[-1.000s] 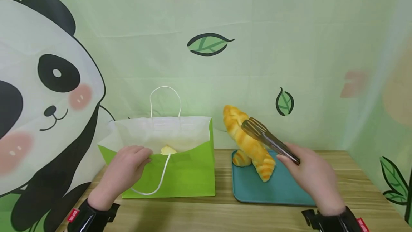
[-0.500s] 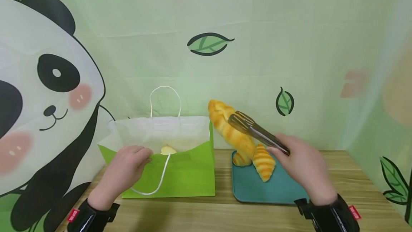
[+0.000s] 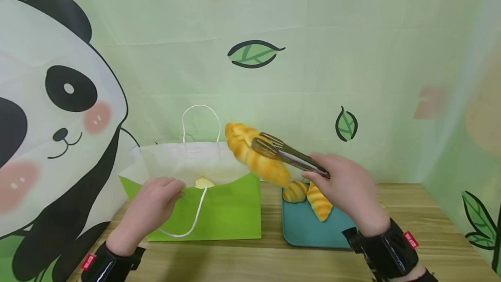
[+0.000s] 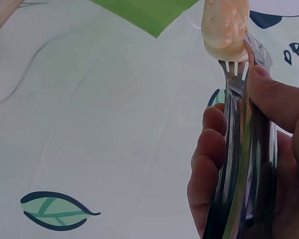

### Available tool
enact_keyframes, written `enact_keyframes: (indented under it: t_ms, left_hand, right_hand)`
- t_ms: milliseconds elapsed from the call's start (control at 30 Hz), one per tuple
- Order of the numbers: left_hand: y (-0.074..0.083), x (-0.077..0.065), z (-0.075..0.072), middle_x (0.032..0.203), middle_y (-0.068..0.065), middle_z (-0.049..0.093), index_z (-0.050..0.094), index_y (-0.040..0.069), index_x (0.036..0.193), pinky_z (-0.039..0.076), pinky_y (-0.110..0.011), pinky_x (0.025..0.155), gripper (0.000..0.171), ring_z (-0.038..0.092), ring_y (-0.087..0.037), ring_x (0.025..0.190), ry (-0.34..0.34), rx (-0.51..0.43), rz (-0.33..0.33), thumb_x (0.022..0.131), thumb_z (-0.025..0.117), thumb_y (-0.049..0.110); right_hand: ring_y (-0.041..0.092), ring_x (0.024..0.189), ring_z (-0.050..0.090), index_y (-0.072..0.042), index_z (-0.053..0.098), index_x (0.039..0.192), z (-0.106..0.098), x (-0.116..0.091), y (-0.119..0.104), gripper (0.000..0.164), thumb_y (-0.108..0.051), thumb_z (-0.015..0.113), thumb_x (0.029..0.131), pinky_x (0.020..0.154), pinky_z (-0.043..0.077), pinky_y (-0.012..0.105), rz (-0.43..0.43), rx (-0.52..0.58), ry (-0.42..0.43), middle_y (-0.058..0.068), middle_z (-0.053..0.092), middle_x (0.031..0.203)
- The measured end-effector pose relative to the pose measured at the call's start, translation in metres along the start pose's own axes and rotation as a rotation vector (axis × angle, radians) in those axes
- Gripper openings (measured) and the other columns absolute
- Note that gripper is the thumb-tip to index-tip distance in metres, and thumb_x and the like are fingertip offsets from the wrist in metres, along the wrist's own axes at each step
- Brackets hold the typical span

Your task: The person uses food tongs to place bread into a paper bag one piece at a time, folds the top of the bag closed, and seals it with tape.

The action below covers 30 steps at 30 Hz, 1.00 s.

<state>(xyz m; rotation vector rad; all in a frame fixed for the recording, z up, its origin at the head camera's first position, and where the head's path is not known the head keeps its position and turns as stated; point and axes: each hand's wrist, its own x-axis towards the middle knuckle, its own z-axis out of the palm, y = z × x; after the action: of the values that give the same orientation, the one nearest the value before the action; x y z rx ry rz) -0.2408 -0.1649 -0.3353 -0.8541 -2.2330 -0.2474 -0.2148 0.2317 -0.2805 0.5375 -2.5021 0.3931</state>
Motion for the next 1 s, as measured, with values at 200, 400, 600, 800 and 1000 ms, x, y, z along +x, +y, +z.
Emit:
enact_keyframes:
  t_ms: [200,400,600,800,1000]
  left_hand:
    - [0.0,0.001,0.001,0.07,0.002,0.061,0.065,0.01,0.082,0.045,-0.03,0.062,0.022,0.056,-0.015,0.063,-0.008,-0.004,-0.002,0.068,0.072,-0.005]
    - [0.0,0.001,0.001,0.07,0.002,0.061,0.065,0.01,0.082,0.045,-0.03,0.062,0.022,0.056,-0.015,0.063,-0.013,-0.004,-0.004,0.068,0.072,-0.006]
    - [-0.001,0.0,0.001,0.069,0.002,0.061,0.065,0.009,0.082,0.045,-0.031,0.062,0.022,0.056,-0.015,0.063,-0.007,-0.005,0.005,0.068,0.071,-0.006]
    - [-0.001,0.001,0.001,0.069,0.002,0.06,0.065,0.01,0.082,0.044,-0.029,0.06,0.023,0.055,-0.014,0.062,0.003,-0.009,0.017,0.067,0.07,-0.007]
    - [-0.001,0.001,0.0,0.068,0.002,0.06,0.065,0.01,0.082,0.044,-0.029,0.06,0.022,0.055,-0.014,0.061,0.004,-0.009,0.02,0.068,0.071,-0.006]
  right_hand:
    - [0.01,0.059,0.042,-0.02,0.063,0.111,0.0,0.009,-0.009,0.034,-0.039,0.066,0.083,0.051,0.03,0.027,-0.048,-0.004,0.028,-0.007,0.059,0.081]
    - [0.01,0.062,0.048,-0.018,0.063,0.113,0.002,0.017,-0.017,0.037,-0.036,0.069,0.081,0.05,0.033,0.026,-0.083,0.002,0.041,-0.004,0.063,0.087]
    - [0.017,0.08,0.062,-0.015,0.061,0.121,0.004,0.021,-0.022,0.046,-0.036,0.069,0.081,0.056,0.045,0.032,-0.088,0.01,0.028,0.003,0.066,0.104]
    - [0.014,0.072,0.06,-0.014,0.062,0.119,0.007,0.026,-0.026,0.046,-0.036,0.07,0.08,0.053,0.043,0.028,-0.112,0.005,0.052,0.002,0.066,0.098]
    - [0.013,0.071,0.058,-0.014,0.063,0.117,0.01,0.03,-0.031,0.044,-0.035,0.07,0.079,0.053,0.042,0.027,-0.156,0.013,0.076,0.0,0.066,0.095]
